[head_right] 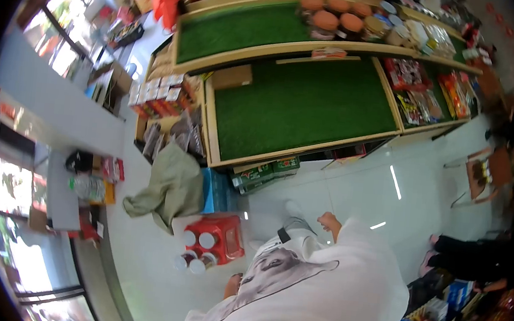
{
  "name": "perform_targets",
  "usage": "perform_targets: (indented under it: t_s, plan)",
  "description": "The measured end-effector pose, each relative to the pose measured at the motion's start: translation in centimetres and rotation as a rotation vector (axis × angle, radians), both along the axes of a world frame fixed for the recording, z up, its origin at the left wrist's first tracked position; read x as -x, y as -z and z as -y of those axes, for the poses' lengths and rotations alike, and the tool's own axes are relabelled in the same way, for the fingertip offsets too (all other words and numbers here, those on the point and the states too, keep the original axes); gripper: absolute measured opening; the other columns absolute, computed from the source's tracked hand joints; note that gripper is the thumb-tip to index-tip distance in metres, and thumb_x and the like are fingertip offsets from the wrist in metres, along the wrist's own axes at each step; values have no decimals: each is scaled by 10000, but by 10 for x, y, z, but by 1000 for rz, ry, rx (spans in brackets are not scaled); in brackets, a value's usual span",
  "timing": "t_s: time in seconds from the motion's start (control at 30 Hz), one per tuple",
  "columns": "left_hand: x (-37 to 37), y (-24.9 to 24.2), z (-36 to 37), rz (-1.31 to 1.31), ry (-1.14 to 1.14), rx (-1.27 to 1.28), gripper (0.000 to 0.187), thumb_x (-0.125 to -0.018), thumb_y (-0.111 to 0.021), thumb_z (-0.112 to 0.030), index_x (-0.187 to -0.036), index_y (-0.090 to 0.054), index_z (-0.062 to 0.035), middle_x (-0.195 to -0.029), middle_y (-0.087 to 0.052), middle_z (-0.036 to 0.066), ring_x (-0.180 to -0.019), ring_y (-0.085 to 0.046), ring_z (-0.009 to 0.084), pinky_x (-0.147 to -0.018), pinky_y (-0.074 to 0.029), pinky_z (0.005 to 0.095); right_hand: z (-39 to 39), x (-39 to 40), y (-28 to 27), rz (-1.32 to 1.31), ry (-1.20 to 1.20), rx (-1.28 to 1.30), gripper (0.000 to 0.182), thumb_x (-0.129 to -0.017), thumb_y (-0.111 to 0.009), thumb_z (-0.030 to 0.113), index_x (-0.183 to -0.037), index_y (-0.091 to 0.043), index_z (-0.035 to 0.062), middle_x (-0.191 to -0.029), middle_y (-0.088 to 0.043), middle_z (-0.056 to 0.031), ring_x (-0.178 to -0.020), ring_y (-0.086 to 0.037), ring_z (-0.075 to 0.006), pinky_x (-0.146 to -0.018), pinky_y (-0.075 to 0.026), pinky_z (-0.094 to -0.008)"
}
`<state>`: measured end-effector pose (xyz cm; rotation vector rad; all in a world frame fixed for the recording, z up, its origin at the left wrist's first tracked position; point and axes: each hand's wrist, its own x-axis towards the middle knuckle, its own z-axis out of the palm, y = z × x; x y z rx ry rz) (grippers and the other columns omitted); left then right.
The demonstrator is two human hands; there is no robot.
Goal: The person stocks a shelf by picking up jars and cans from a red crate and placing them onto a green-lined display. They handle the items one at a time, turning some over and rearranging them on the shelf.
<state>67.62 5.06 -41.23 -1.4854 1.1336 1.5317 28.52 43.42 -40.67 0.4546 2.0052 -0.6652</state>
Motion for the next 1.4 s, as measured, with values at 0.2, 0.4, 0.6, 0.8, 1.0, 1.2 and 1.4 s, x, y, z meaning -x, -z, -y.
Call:
perform_targets:
  t_s: [0.2, 0.4, 0.6, 0.8, 1.0, 1.2, 1.4]
  plan:
    - [174, -22, 20, -110, 272, 194, 494, -977, -513, -418, -1351, -540, -97, -1119, -664, 113, -1002, -628, 283, -827, -516, 475, -54, 12, -10, 89, 109, 223, 441, -818, -714, 319, -1170, -665, 58, -996, -717, -124, -760, -712, -265, -634, -593, -396]
    - [423, -30, -15, -601, 749, 423, 379, -952, -543, -338, -1044, -670, 7, -879, -688, 164, -856, -657, 289, -768, -511, 418, -135, 79, -11, -201, 723, 387, 471, -873, -658, 393, -1214, -584, 76, -1014, -677, -115, -785, -674, -231, -648, -579, -391]
    - [682, -181, -142, -1438, 695, 764, 219, -991, -527, -63, -1165, -625, 26, -1141, -669, 175, -1046, -634, 272, -947, -496, 391, -157, 145, -62, -364, 966, 579, 496, -922, -609, 404, -1287, -552, 74, -1117, -674, -132, -886, -687, -248, -728, -584, -397]
    - [853, -331, -167, -1774, 540, 1078, 355, -1037, -539, -140, -1327, -519, 64, -1310, -575, 227, -1214, -554, 334, -1038, -426, 428, -131, 259, -144, -523, 714, 666, 386, -954, -618, 383, -1189, -608, 77, -1063, -682, -75, -807, -668, -163, -658, -562, -321]
    - [952, -405, -144, -1740, 332, 1510, 550, -1050, -501, -359, -1402, -432, 58, -1396, -455, 249, -1278, -464, 399, -1027, -414, 527, -54, 408, -265, -802, 560, 876, 334, -976, -610, 340, -1153, -611, 58, -913, -645, -17, -674, -595, -107, -568, -492, -260]
    - [1002, -366, -131, -1713, 269, 1079, 719, -1031, -495, -474, -1474, -331, 68, -1467, -390, 290, -1332, -453, 408, -1072, -439, 488, 63, 528, -400, -1069, 272, 916, 526, -996, -611, 344, -1370, -508, -12, -1156, -642, -123, -930, -657, -170, -735, -562, -299]
    - [1008, -345, -119, -1654, 163, 799, 740, -1018, -494, -533, -1477, -341, 26, -1416, -473, 284, -1191, -595, 399, -931, -546, 449, 133, 592, -389, -1188, 242, 652, 630, -979, -613, 399, -1383, -466, -62, -1349, -464, -240, -1120, -591, -332, -919, -528, -404]
